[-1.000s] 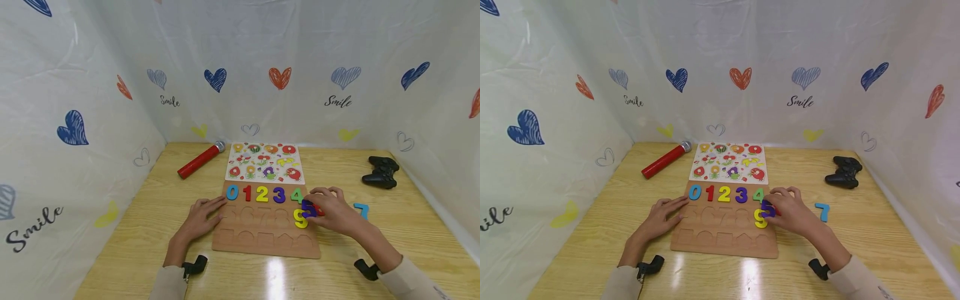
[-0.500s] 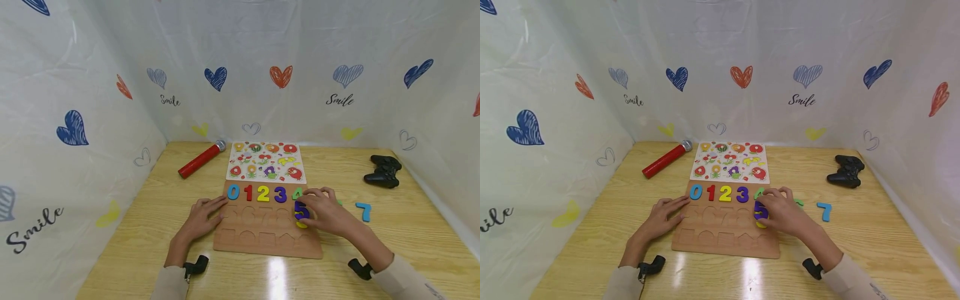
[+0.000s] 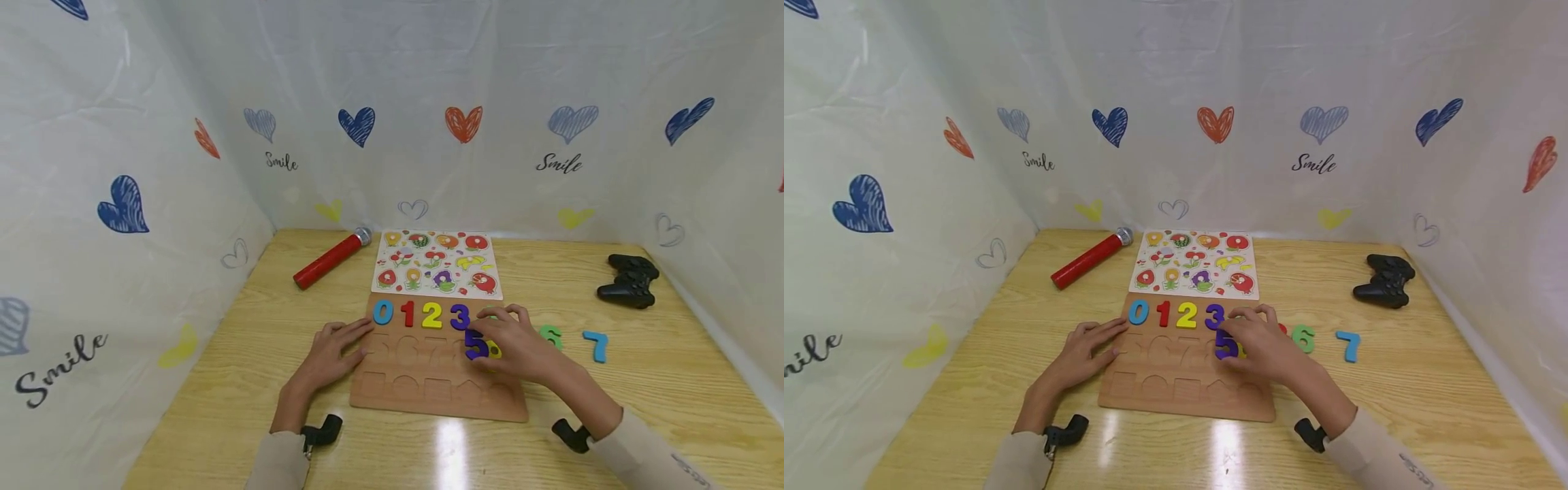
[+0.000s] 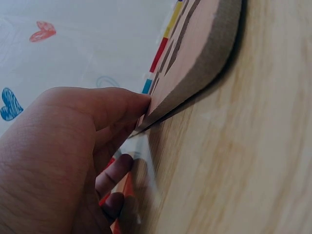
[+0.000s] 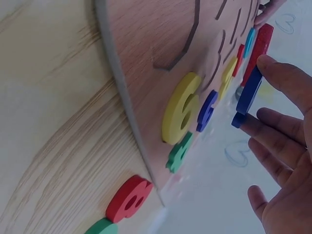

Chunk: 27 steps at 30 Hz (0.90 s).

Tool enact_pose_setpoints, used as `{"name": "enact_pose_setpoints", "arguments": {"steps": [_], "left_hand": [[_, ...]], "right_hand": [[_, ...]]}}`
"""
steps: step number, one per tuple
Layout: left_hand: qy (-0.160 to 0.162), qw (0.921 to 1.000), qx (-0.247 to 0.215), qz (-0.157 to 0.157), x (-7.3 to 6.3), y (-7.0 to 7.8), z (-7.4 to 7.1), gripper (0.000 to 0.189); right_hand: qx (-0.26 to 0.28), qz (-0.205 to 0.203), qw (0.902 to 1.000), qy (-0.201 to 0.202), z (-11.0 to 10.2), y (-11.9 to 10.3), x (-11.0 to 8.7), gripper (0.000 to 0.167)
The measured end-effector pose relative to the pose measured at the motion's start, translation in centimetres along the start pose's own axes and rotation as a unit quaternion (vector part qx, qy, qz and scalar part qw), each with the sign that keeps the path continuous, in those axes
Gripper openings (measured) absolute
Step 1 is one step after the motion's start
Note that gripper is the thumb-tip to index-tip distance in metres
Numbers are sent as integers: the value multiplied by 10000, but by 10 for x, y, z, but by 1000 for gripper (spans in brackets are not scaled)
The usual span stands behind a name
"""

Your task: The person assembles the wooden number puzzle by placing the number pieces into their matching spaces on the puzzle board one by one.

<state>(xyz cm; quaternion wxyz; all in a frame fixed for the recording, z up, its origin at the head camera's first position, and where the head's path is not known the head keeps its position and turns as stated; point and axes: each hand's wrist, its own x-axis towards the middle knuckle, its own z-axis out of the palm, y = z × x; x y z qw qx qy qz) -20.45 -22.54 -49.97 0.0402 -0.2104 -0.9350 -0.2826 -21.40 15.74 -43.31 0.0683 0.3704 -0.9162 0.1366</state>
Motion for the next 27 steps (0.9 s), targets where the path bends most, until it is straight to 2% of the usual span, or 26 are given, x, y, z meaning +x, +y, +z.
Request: {"name": "enact_pose_setpoints", "arguments": {"steps": [13,20,27], "left_hand": [[-22,9999,-144,19,1,-2,0,49],[30,9999,-101,6,1,-2,1,49],[60,9999,-100,-26,0,0,1,49]], "right_hand": [[111,-27,9998,-160,6,-13,13,55],[-100,-169,9996,-186,10,-22,23,52],[-2,-47,9995,-326,15,-32,31,51]]}}
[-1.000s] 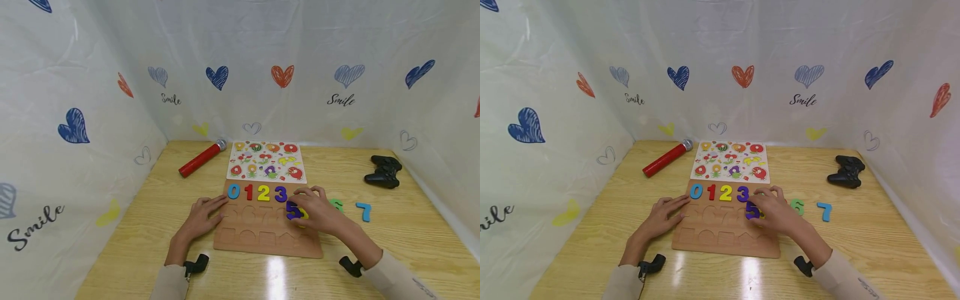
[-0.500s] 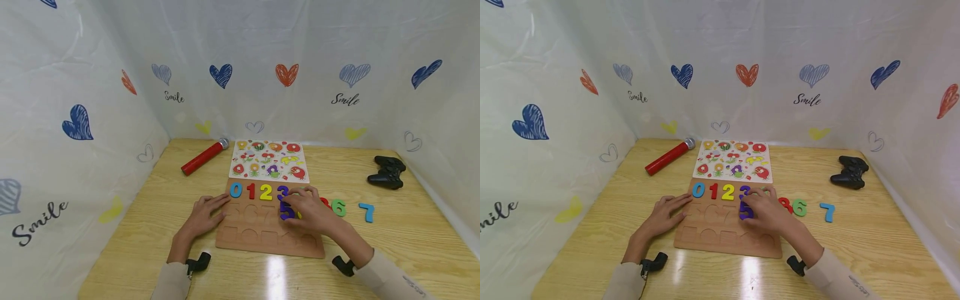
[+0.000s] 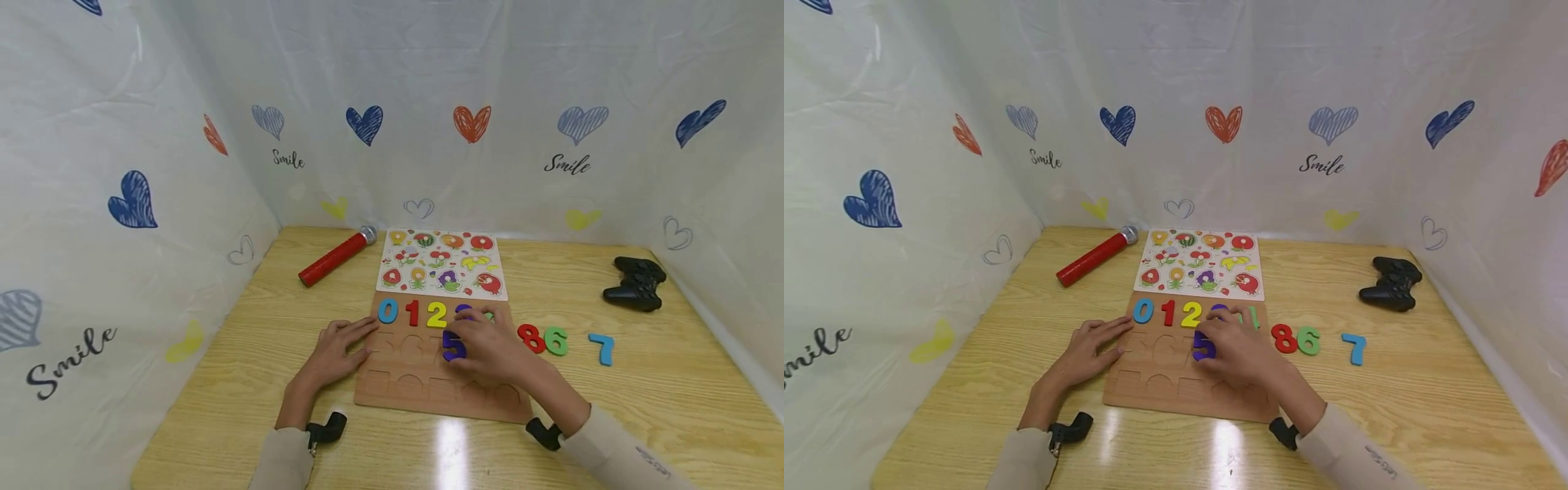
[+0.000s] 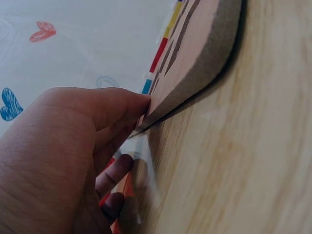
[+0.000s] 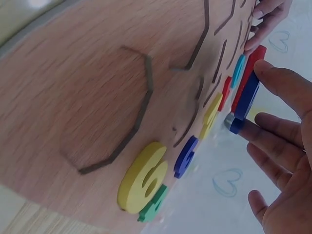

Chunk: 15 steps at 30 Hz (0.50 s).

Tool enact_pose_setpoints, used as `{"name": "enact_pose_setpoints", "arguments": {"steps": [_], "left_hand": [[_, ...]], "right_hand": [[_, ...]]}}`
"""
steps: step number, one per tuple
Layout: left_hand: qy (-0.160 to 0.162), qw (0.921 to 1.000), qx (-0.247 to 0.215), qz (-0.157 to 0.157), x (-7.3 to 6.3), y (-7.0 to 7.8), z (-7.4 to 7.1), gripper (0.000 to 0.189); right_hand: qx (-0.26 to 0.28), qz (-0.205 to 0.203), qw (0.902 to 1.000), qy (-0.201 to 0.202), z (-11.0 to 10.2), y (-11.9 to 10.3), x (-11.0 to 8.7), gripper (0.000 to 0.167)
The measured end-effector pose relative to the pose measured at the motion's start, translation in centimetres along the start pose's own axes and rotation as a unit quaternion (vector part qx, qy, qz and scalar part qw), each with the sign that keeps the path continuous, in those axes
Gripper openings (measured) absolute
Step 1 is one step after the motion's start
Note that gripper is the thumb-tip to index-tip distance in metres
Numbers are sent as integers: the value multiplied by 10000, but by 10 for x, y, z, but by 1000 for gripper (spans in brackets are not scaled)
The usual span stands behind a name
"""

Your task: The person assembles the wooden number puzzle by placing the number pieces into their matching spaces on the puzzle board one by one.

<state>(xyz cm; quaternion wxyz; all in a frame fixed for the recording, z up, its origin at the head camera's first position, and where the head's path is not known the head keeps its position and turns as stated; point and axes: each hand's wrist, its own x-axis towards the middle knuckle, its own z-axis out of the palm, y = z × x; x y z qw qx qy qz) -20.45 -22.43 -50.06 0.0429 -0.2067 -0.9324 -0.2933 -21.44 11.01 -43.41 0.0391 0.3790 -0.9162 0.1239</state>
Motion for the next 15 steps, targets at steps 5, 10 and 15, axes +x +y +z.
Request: {"name": "enact_pose_setpoints", "arguments": {"steps": [5,10,15], "left_hand": [[-19,10000,-38,-45,0,1,-1,48],[-28,10000,-1,-24,-1,1,-2,48],[-15,10000,26,36,-1,2,-1,49]], "right_hand": [[-133,-32,9999,-11,3,-5,6,50],[-67,-54,9999,-74,7,-11,12,51],[-13,-53,9999,-134,9,-17,17,48]]}}
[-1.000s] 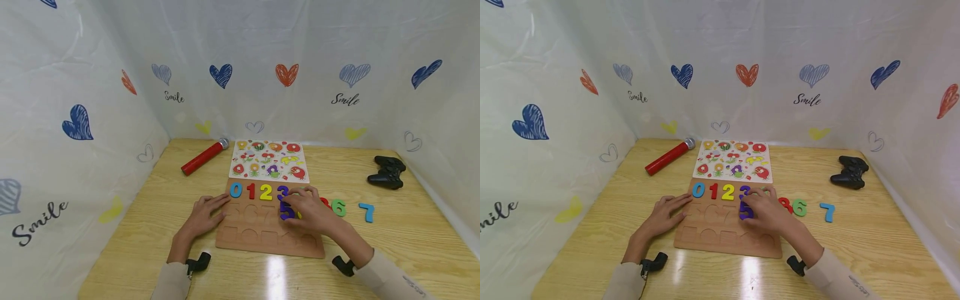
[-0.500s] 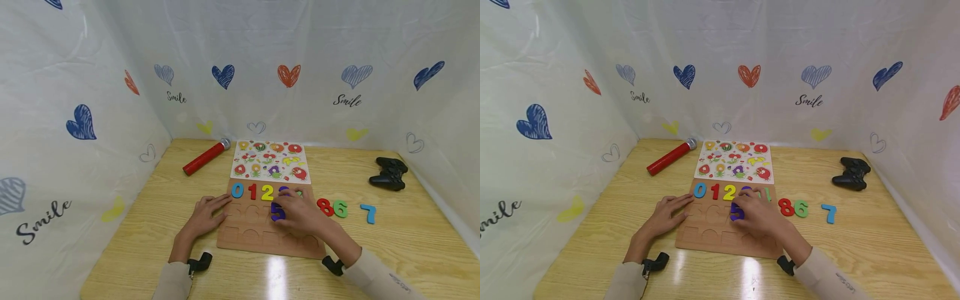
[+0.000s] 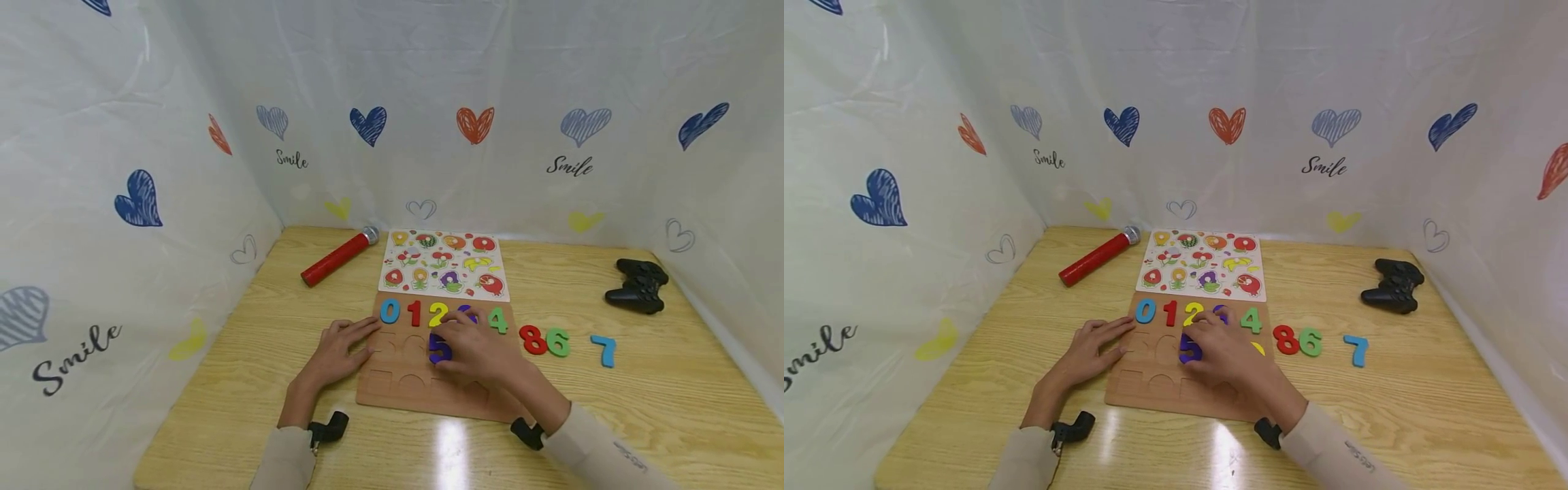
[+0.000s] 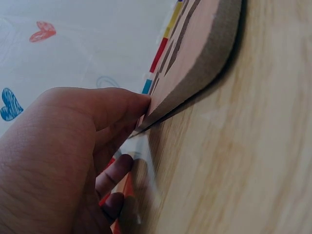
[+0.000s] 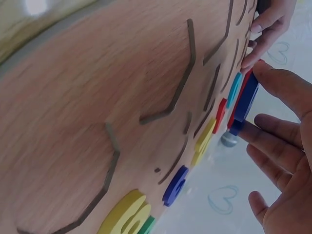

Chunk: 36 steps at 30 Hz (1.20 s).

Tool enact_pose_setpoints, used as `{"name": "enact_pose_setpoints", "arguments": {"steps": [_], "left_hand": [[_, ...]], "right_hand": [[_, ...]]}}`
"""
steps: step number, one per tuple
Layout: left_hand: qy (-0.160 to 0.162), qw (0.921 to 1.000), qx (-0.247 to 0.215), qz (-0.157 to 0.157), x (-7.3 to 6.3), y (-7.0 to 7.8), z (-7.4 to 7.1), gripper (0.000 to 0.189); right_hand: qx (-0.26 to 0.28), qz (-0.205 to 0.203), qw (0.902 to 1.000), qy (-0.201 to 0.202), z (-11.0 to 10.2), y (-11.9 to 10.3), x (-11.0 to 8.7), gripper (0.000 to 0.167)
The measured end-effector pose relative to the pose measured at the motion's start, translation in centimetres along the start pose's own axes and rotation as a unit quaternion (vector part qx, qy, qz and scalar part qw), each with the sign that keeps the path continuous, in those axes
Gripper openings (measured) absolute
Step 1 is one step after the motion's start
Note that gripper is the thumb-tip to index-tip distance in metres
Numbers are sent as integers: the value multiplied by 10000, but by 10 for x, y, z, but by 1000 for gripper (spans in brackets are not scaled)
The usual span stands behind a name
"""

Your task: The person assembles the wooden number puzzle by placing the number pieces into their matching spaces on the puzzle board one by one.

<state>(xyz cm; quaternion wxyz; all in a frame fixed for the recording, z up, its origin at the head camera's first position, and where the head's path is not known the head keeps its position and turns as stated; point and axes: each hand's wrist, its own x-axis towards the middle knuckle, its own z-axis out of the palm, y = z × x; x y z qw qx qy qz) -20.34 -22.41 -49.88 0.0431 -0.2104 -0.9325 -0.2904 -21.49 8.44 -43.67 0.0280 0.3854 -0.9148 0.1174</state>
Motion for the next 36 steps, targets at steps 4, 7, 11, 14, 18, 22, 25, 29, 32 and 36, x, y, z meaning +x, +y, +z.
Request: {"name": "enact_pose_setpoints", "arguments": {"steps": [4,7,11,14,18,22,25,29,32,36], "left_hand": [[-13,10000,-54,7,0,1,0,50],[4,10000,-35,-5,-1,0,1,49],[-12,10000,11,-43,0,0,1,48],[-45,10000,20,-43,1,-1,1,48],[-27,10000,-4,2,1,0,2,47],[-33,10000,-16,18,1,-1,3,48],[-65,10000,-6,15,1,-1,2,48],[-41,10000,-33,27,1,0,1,48],[39,9999,-63,70,0,1,0,48],[83,9999,-76,91,0,1,-1,48]], "right_hand": [[-3,-45,10000,35,3,-5,3,47],[-160,-128,9997,122,5,-7,7,49],[-63,-177,9998,95,6,-10,11,50],[181,-222,9996,-5,6,-13,15,50],[334,-307,9989,-76,7,-17,19,50],[299,-352,9989,-47,10,-20,24,50],[288,-384,9988,-3,13,-21,28,50],[241,-354,9991,-43,15,-24,33,51],[213,-277,9994,-69,16,-25,36,51],[160,-177,9997,-94,18,-27,42,51]]}}
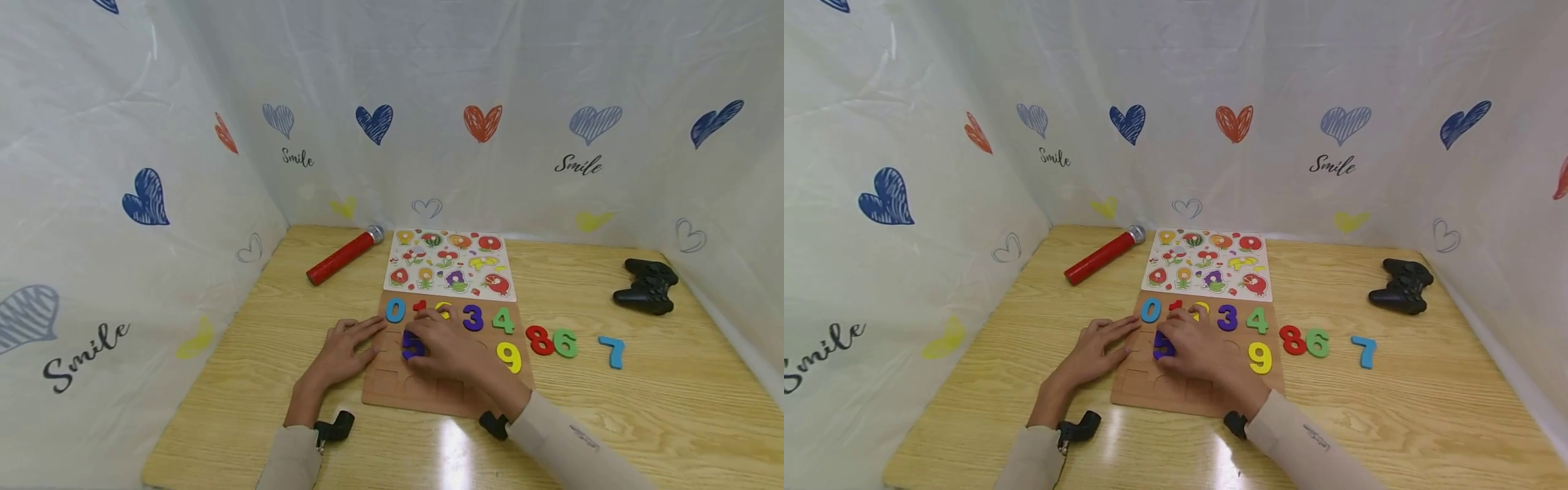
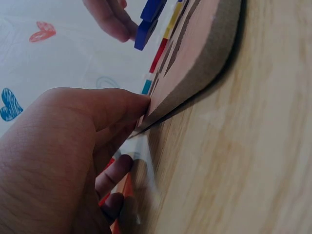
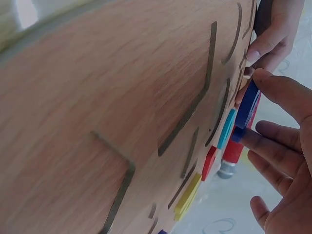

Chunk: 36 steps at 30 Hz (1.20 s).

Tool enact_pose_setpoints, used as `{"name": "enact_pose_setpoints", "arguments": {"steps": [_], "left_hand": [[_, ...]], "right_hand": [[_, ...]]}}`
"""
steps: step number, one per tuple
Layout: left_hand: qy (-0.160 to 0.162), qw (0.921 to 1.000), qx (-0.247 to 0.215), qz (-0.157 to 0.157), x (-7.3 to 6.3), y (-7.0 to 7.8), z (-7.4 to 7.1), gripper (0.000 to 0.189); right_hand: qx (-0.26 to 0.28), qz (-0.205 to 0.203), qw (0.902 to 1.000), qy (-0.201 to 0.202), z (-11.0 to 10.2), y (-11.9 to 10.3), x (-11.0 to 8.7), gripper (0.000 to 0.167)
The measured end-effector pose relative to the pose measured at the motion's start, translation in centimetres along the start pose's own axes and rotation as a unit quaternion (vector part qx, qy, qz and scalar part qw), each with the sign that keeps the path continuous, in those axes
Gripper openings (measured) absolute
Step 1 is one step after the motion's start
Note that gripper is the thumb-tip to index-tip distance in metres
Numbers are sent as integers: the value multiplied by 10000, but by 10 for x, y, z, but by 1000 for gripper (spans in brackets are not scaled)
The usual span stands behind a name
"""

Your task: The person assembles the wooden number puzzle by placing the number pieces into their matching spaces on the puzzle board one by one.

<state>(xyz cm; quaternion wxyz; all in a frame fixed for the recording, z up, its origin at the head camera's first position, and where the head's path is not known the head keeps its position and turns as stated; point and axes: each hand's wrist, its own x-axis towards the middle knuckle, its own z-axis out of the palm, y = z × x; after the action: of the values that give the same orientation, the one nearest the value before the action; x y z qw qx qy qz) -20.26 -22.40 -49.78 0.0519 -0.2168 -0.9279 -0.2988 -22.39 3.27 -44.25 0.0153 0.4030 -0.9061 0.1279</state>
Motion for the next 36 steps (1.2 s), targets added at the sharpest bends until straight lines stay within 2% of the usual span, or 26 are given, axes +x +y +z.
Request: {"name": "enact_pose_setpoints", "arguments": {"steps": [3,12,24,36], "left_hand": [[-11,10000,-10,-10,0,-1,0,49],[-166,9998,62,-79,1,-2,0,49],[-235,9997,11,-83,1,-1,-1,49],[-95,9999,51,-13,1,0,-2,47]], "right_hand": [[-34,22,10000,-46,2,-2,4,51],[393,-6,9992,-82,8,-8,15,56],[263,51,9993,-254,17,-14,28,58],[149,446,9985,-270,21,-20,36,58]]}}
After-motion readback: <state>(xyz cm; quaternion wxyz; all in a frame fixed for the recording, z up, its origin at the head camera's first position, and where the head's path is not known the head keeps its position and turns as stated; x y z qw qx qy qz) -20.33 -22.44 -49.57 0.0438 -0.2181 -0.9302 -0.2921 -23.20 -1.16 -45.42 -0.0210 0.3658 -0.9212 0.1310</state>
